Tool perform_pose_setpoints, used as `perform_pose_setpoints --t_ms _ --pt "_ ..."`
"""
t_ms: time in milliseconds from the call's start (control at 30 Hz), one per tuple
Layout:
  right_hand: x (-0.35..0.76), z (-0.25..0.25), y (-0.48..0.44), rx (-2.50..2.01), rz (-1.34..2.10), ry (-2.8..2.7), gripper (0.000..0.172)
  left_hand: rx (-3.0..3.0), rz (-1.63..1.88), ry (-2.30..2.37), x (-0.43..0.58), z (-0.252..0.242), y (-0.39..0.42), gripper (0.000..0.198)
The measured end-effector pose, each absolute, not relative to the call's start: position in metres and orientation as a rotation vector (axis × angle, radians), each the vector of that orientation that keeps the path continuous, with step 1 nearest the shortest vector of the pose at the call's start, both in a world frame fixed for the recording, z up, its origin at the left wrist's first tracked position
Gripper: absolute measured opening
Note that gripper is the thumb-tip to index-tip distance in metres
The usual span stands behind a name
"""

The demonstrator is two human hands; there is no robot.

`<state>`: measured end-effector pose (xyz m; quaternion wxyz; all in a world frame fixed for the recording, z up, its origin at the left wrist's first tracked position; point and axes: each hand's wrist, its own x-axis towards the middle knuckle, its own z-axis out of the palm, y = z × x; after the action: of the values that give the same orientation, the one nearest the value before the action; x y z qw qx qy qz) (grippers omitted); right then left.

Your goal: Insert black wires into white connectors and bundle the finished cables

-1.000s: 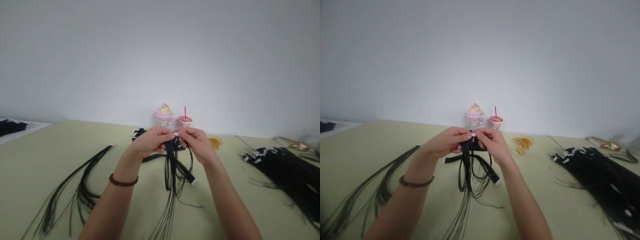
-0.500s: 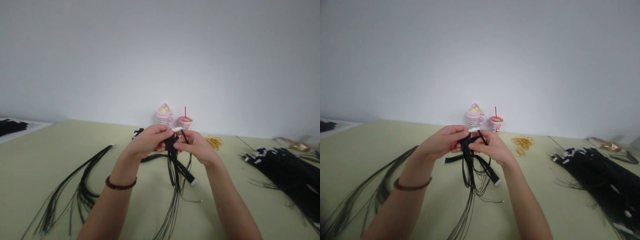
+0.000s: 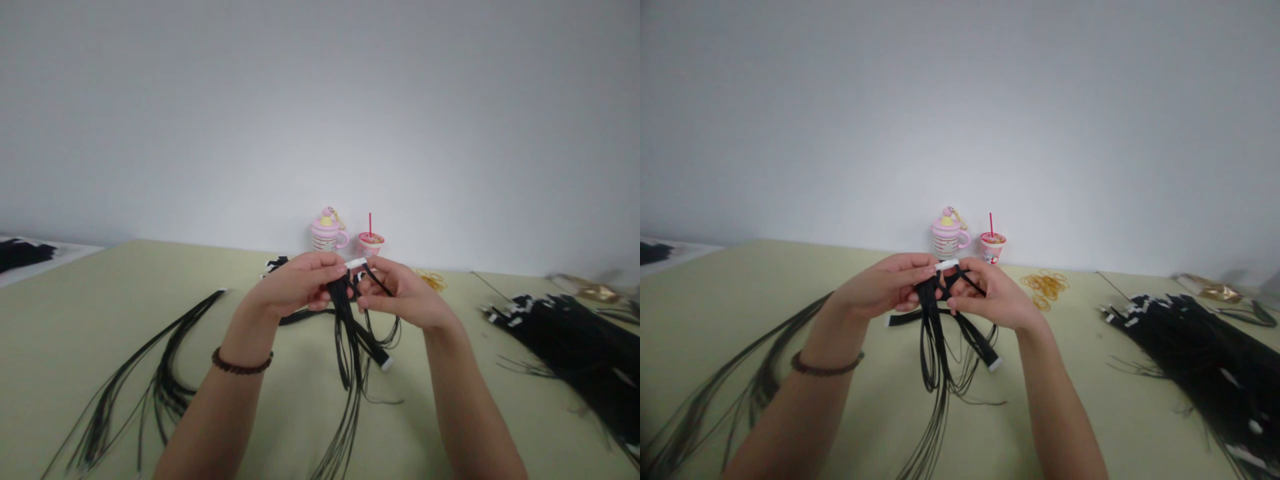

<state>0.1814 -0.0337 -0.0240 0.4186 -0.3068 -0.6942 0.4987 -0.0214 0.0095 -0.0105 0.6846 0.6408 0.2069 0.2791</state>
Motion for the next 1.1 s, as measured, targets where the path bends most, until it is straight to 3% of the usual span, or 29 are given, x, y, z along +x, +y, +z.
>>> perform_pose_setpoints --t_ms 233,367,500,533,667,833,1100 --pt "0.182 -0.025 -0.038 -0.86 1.049 -1.79 0.04 1.363 0.599 0.428 -0.024 -0.012 0.014 0.024" --pt "0.178 -0.023 -0.043 -0.969 0.563 -1.751 0.043 1.363 0.669 0.457 -0.025 -0.01 0.014 0.024" --pt "0.168 -0.019 -0.055 -1.066 0.069 -1.633 0.011 1.377 0.717 0.475 -0.025 -0.008 0.011 0.021" --pt "0.164 -0.018 -0.059 -1.078 0.062 -1.66 0.004 1.374 0.725 0.475 -0.024 -0.008 0.011 0.022" --pt "0.151 -0.02 -0.067 -1.122 0.071 -1.817 0.014 1.359 0.769 0.486 -0.023 -0.007 0.009 0.022" --pt "0.145 -0.024 -0.065 -1.135 -0.084 -1.865 0.016 1.363 0.798 0.504 -0.024 -0.007 0.01 0.024" --pt "0.149 -0.021 -0.067 -1.144 -0.016 -1.947 0.017 1.434 0.786 0.478 -0.027 -0.006 0.009 0.022"
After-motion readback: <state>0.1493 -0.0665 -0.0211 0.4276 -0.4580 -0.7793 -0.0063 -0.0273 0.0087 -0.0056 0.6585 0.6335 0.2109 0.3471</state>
